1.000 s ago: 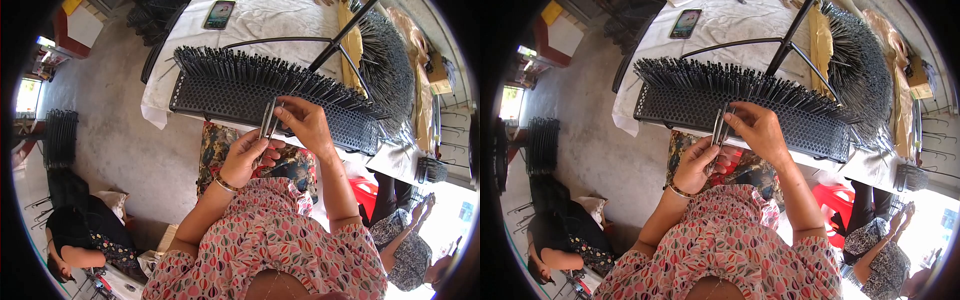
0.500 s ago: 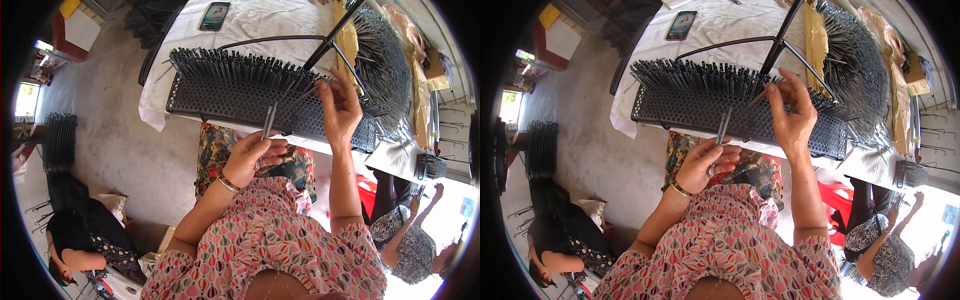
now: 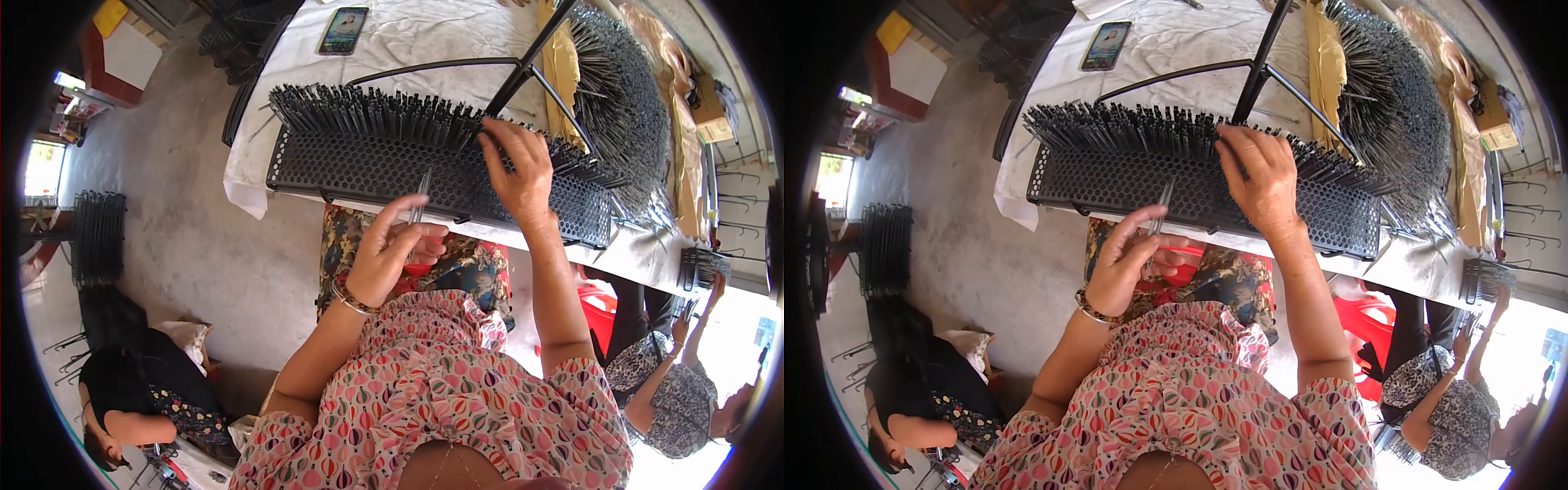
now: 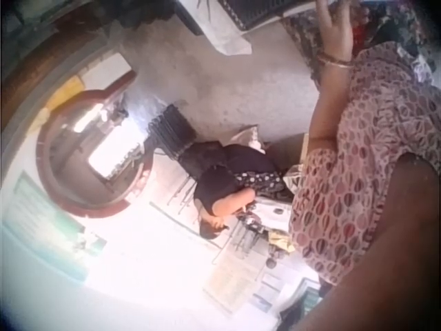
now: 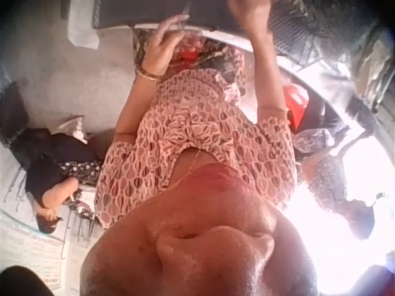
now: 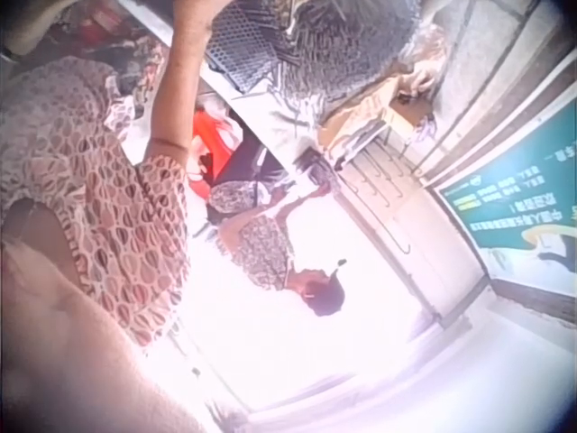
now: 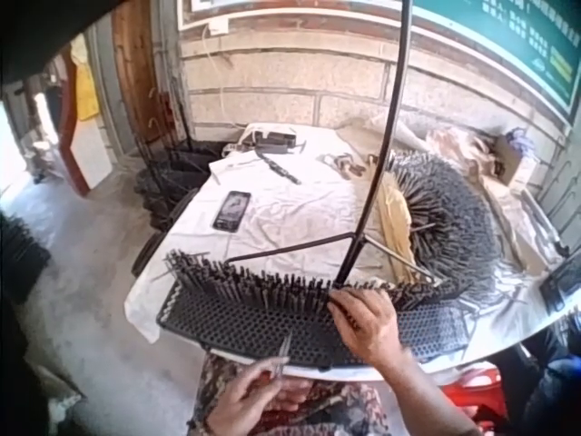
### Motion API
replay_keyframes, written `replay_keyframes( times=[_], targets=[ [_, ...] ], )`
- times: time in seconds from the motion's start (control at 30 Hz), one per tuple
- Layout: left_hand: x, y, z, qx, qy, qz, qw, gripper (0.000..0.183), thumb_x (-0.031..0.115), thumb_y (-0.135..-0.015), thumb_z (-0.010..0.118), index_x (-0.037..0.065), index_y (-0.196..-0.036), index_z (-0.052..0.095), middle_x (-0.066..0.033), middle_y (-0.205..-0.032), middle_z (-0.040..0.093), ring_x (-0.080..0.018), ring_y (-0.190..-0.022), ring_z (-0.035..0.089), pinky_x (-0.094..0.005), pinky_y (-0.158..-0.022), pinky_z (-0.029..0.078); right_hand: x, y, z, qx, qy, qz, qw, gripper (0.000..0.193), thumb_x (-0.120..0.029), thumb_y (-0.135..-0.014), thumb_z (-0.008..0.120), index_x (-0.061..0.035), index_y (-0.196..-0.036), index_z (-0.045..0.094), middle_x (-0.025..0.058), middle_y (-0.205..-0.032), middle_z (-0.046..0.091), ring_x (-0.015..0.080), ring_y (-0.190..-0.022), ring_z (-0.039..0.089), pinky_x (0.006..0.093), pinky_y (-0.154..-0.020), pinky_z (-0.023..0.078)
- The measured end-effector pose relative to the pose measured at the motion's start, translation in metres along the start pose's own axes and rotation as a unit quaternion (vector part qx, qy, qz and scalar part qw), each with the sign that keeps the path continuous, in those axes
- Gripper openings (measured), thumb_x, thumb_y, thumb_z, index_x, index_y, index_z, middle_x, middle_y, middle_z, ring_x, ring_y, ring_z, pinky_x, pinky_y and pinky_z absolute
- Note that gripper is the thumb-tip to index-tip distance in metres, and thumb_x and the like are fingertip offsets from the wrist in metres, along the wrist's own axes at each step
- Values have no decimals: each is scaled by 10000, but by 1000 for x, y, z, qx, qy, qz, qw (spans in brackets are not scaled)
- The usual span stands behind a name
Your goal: The person assembles industrial brushes by hand, inserting metal rods into a perforated base.
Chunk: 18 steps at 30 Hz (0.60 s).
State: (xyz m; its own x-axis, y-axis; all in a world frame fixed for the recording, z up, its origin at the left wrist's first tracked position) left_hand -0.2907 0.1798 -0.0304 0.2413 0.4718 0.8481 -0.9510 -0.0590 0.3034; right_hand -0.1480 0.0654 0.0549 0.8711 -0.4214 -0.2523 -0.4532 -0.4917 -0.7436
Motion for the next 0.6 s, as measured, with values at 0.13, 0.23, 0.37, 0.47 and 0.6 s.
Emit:
replay_keyframes(
  times=[0.13, 0.23, 0.37, 0.47, 0.6],
  targets=[
    [11, -4, 0, -33, 97, -56, 993, 387, 219, -975, 346, 13, -1296, 414, -196, -1162, 576, -223, -1001, 610, -327, -821, 508, -8, -2, -3, -26, -3, -1, 1000, 303, -41, -718, 709, -49, -1013, 642, 87, -984, 612, 246, -816, 584, 342, -698, 441],
    [11, -7, 4, -72, 190, -68, 977, 487, 342, -980, 298, 3, -1314, 403, -205, -1232, 532, -239, -1072, 575, -364, -887, 479, -29, -4, -18, -40, -100, -13, 994, 384, -96, -681, 744, -51, -1048, 638, 95, -1032, 604, 253, -880, 590, 347, -734, 455],
    [15, -14, 14, -100, 281, -69, 952, 485, 393, -974, 357, 0, -1244, 445, -165, -1173, 563, -236, -1053, 578, -325, -888, 479, -84, -2, -23, -158, -191, -79, 965, 506, -213, -588, 767, -57, -1054, 646, 86, -1035, 592, 224, -871, 586, 349, -711, 454],
    [11, -20, 20, -122, 262, -39, 957, 418, 375, -991, 325, 19, -1121, 499, -84, -1024, 584, -181, -942, 602, -312, -848, 506, -86, 10, -16, -142, -171, -97, 970, 436, -158, -628, 731, -55, -1043, 645, 90, -1035, 585, 219, -852, 578, 343, -693, 451],
    [-2, -21, 37, -102, 216, -80, 968, 481, 429, -986, 261, 54, -1143, 517, -85, -1067, 608, -186, -998, 599, -374, -868, 495, -69, 18, -23, -123, -204, -66, 969, 408, -129, -643, 732, -21, -1027, 648, 104, -1020, 594, 237, -820, 592, 342, -699, 456]
  ],
)
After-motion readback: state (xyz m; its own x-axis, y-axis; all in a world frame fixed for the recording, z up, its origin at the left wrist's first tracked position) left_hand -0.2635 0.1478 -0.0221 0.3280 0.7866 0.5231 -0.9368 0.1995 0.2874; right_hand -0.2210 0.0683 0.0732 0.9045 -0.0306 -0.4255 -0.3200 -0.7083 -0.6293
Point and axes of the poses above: each hand's wrist, its own y-axis away from the middle knuckle, its own z-axis out of the palm, x = y × z, the point moved 7 cm from there along -y, towards the middle knuckle
